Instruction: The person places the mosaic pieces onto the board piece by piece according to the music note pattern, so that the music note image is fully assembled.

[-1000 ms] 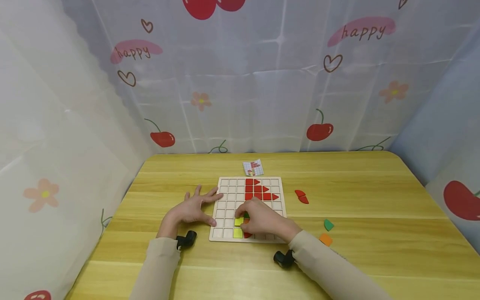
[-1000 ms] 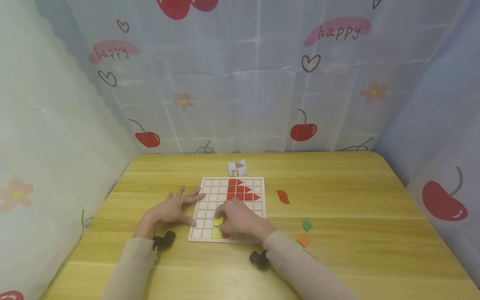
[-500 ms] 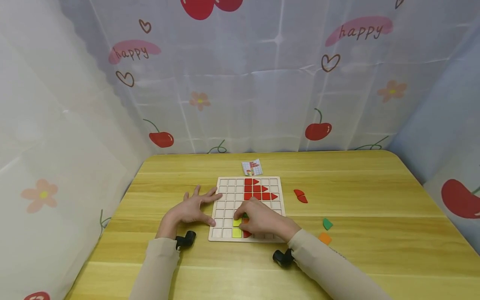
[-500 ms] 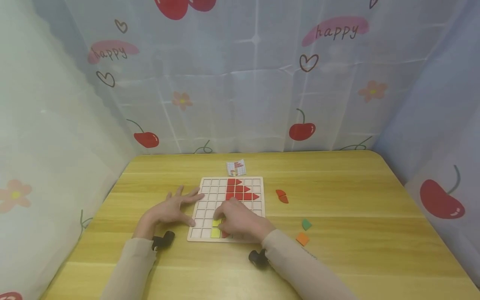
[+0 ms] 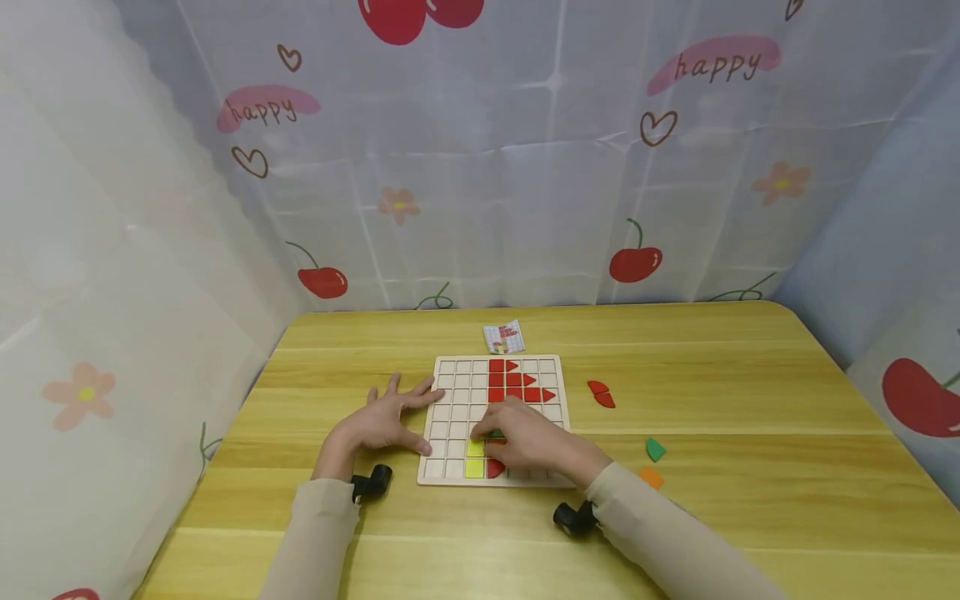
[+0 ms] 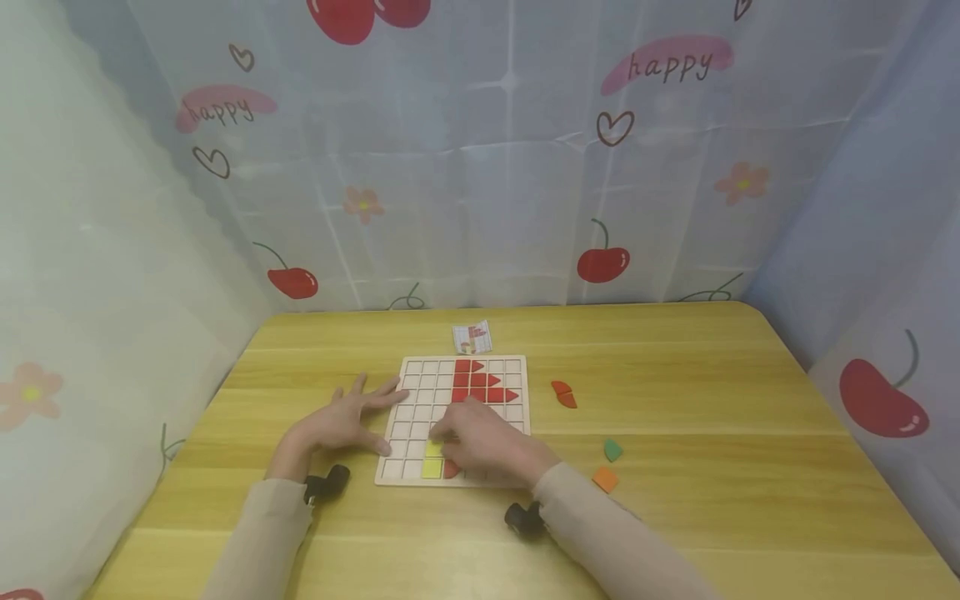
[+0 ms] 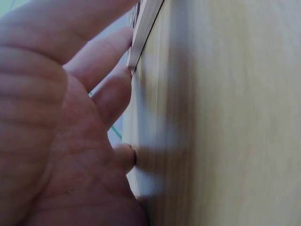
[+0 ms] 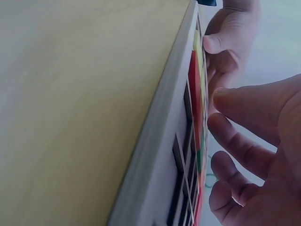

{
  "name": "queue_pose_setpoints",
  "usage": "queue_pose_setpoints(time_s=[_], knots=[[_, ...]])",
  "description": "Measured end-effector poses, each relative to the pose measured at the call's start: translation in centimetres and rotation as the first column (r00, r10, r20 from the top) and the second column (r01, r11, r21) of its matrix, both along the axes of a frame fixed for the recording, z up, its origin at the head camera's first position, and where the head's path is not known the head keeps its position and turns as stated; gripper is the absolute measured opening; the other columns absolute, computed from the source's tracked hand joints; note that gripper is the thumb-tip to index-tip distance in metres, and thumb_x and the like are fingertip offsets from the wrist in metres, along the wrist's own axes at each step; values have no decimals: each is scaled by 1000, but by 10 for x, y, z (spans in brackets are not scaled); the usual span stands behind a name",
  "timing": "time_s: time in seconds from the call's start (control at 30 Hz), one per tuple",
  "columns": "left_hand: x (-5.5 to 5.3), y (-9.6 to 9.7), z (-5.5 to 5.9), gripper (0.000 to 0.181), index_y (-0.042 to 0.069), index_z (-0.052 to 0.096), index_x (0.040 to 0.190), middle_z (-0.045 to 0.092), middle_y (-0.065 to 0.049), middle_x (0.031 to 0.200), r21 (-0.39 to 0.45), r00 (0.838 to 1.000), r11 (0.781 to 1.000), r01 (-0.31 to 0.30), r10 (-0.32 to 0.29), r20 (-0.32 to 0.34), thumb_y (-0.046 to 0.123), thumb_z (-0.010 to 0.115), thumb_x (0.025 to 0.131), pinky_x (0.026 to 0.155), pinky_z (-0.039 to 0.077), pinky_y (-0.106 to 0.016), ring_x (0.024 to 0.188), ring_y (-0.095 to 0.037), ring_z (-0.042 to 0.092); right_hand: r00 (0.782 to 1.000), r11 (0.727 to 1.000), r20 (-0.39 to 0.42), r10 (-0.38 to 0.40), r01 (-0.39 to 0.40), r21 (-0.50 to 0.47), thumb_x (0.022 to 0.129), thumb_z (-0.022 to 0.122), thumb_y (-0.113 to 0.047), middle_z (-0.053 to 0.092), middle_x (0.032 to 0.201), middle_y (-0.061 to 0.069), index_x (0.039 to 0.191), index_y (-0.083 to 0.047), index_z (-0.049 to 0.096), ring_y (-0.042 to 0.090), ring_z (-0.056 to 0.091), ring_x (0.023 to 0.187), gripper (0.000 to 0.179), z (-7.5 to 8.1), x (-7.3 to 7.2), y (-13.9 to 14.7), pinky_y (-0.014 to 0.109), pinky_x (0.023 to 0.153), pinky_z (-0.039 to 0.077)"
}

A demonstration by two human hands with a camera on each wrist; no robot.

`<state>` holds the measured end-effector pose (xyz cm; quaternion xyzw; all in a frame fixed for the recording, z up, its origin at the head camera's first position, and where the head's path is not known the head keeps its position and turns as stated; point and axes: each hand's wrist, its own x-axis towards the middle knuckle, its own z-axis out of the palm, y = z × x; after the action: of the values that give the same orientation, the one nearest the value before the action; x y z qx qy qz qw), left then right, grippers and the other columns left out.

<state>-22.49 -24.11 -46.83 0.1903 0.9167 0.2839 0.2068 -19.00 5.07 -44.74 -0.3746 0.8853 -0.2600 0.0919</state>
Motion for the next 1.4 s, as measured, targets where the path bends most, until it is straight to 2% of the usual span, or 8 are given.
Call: queue_pose_setpoints(time_s=[0.2,0.33,0.6,0.83,0.97,1.17,1.4], knots=[[1,0,-2,97,39,40,158,18,14,172,3,1000,1000,0,0,2,50,89,74,119,-17,-73,158,-42,-19,1000,999,-16,-7,7,-46,94,73,-14,76,107,-2,110,-13,81,18,64,102,18,5,3,19,40,96,50],[0,0,-2,97,38,40,158,17,14,172,3,1000,1000,1,-1,-3,48,89,75,119,-18,-72,158,-42,-19,1000,998,-18,-20,18,-59,93,73,-11,76,107,-4,109,-13,81,16,65,99,18,9,3,38,38,93,52],[-2,-1,0,97,37,40,158,18,11,172,-7,1000,1000,7,-7,-12,47,89,75,119,-18,-72,158,-45,-18,995,995,20,-94,94,-22,93,75,-13,74,115,-9,112,-18,79,19,58,110,20,20,11,83,42,95,50],[-1,0,1,98,37,39,158,17,12,172,0,1000,1000,6,-6,-2,47,89,75,119,-18,-72,157,-44,-19,998,998,-30,-51,50,-31,93,74,-8,72,121,-5,116,-16,76,23,64,116,24,22,20,123,49,100,53],[-2,-1,1,97,36,40,158,18,11,172,0,1000,1000,4,-4,-9,47,89,75,119,-17,-72,158,-45,-18,999,999,-28,-37,37,-3,91,77,-9,72,123,-5,118,-17,75,23,64,116,28,20,25,142,48,99,53],[-1,-2,1,97,35,41,158,19,11,172,1,1000,1000,-1,1,-12,47,90,74,118,-17,-73,158,-45,-18,999,998,20,-40,39,48,91,77,-12,70,127,-8,123,-23,73,20,62,118,34,17,33,165,46,100,53],[-2,-1,1,98,36,40,158,17,10,173,3,1000,1000,4,-4,-1,48,89,74,119,-18,-72,157,-45,-18,1000,999,7,-16,16,37,89,78,-11,68,129,-7,126,-25,71,17,60,116,40,13,41,188,39,97,53]])
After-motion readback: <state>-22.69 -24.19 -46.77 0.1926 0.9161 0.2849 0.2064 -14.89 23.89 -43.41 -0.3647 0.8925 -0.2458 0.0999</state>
